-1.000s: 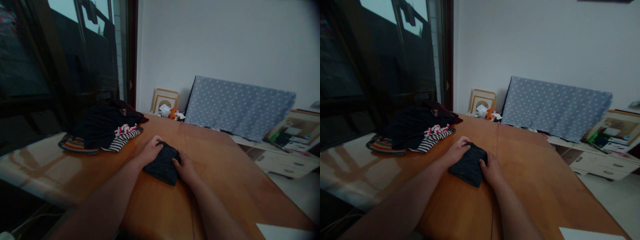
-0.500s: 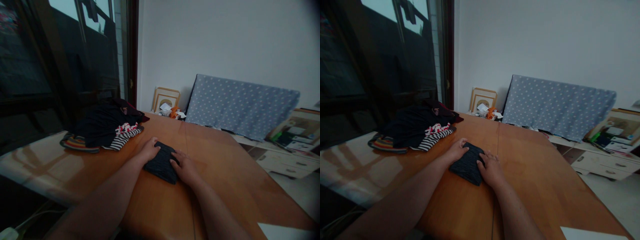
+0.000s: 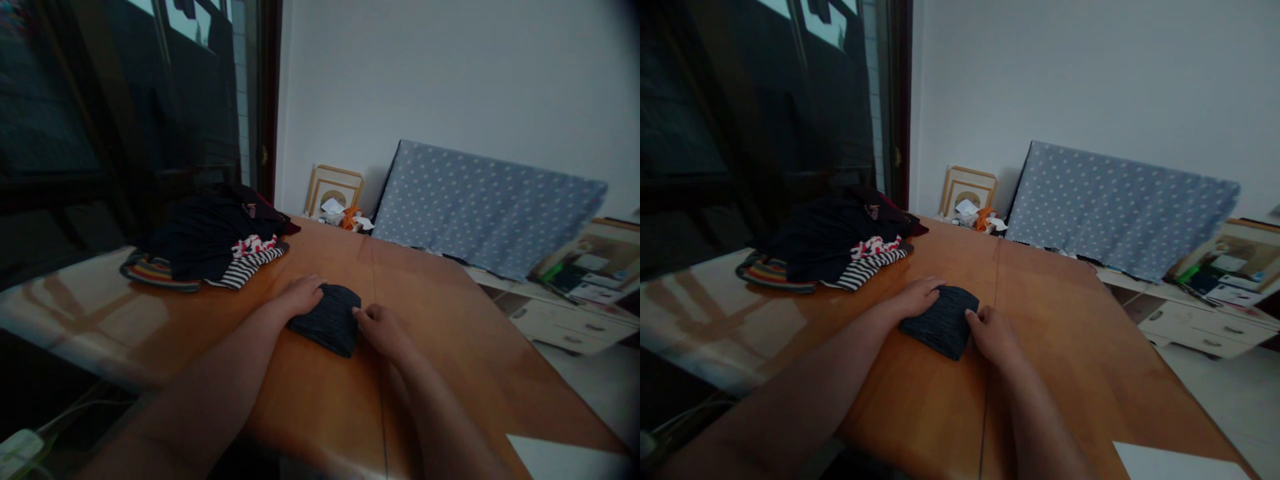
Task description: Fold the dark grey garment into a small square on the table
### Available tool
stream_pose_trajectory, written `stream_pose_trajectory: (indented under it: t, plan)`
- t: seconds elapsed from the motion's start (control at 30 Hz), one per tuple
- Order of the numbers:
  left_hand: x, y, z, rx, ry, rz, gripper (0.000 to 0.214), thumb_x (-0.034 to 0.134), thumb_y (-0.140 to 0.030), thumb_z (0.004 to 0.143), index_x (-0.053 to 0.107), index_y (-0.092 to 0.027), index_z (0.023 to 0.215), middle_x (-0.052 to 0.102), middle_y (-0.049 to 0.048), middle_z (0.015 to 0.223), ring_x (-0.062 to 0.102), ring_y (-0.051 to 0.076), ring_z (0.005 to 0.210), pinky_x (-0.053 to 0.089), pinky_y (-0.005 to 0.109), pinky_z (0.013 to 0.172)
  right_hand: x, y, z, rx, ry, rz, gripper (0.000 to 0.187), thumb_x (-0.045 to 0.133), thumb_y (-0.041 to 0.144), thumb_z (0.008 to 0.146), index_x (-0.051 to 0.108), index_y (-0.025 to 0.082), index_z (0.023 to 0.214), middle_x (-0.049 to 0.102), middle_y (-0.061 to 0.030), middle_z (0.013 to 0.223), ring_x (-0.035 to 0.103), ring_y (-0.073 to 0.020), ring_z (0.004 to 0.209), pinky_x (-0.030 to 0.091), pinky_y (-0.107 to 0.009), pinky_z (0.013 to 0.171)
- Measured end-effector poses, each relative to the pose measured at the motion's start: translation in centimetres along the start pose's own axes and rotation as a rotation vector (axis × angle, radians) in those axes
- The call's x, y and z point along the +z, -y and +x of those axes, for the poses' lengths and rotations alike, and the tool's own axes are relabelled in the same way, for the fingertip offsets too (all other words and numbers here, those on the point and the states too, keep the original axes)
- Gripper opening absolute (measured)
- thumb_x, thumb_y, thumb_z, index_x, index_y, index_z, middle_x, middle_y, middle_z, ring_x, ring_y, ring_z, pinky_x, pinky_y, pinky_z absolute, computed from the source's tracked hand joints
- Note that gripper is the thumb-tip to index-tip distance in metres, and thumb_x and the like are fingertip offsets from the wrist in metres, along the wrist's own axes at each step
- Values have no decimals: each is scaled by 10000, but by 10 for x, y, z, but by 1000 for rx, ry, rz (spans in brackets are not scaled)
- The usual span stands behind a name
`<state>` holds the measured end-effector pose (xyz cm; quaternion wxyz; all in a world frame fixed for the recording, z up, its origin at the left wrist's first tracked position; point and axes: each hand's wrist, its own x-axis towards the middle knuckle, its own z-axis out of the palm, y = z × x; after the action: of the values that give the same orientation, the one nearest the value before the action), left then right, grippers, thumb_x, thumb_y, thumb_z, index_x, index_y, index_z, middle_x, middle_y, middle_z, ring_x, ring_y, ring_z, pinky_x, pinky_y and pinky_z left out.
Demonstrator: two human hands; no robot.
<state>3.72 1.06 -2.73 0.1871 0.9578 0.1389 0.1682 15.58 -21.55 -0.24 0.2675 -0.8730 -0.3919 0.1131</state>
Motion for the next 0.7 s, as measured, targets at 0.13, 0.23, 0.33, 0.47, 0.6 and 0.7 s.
stream_pose_trajectory:
  t: [0.13, 0.23, 0.33, 0.47, 0.6, 0.7]
  plan:
    - [-10, -6, -3, -51, -10, 76, 388, 486, -297, 904, 657, -252, 1250, 662, 73, 1290, 577, 260, 1231, 426, 410, 1072, 5, 0, -7, 22, 163, 150, 474, 488, 603, 935, 569, 201, 697, 619, -33, 623, 542, -131, 530, 335, -251, 494]
    - [-21, -10, -7, -123, -36, 65, 330, 535, -322, 870, 690, -263, 1156, 683, 81, 1215, 595, 287, 1176, 424, 438, 1039, 5, 6, -12, 91, 193, 295, 426, 494, 581, 942, 563, 205, 755, 620, -26, 612, 551, -130, 498, 365, -241, 476]
    - [-29, -11, -9, -195, -62, -1, 232, 593, -320, 824, 721, -259, 1007, 710, 87, 1115, 615, 305, 1112, 417, 442, 1019, -1, 13, -18, 140, 187, 363, 426, 484, 586, 948, 551, 212, 755, 631, -34, 607, 545, -126, 474, 371, -236, 465]
    - [-36, -10, -10, -291, -103, -112, 107, 668, -316, 747, 714, -255, 821, 729, 64, 953, 633, 282, 983, 446, 375, 936, -6, 18, -26, 148, 275, 288, 433, 550, 580, 916, 563, 209, 694, 603, -32, 549, 512, -124, 463, 330, -234, 452]
    - [-43, -12, -12, -351, -61, -114, 87, 668, -330, 722, 673, -243, 725, 703, 45, 814, 624, 247, 841, 451, 320, 782, -4, 17, -27, -12, 266, 339, 176, 640, 351, 836, 613, 200, 749, 648, -11, 680, 545, -119, 567, 343, -222, 495]
    - [-49, -16, -16, -353, 12, -86, 117, 626, -347, 745, 647, -235, 720, 681, 45, 778, 608, 230, 758, 423, 310, 686, -3, 9, -18, 1, 185, 421, 109, 590, 300, 806, 581, 205, 755, 605, 8, 676, 533, -120, 567, 352, -227, 502]
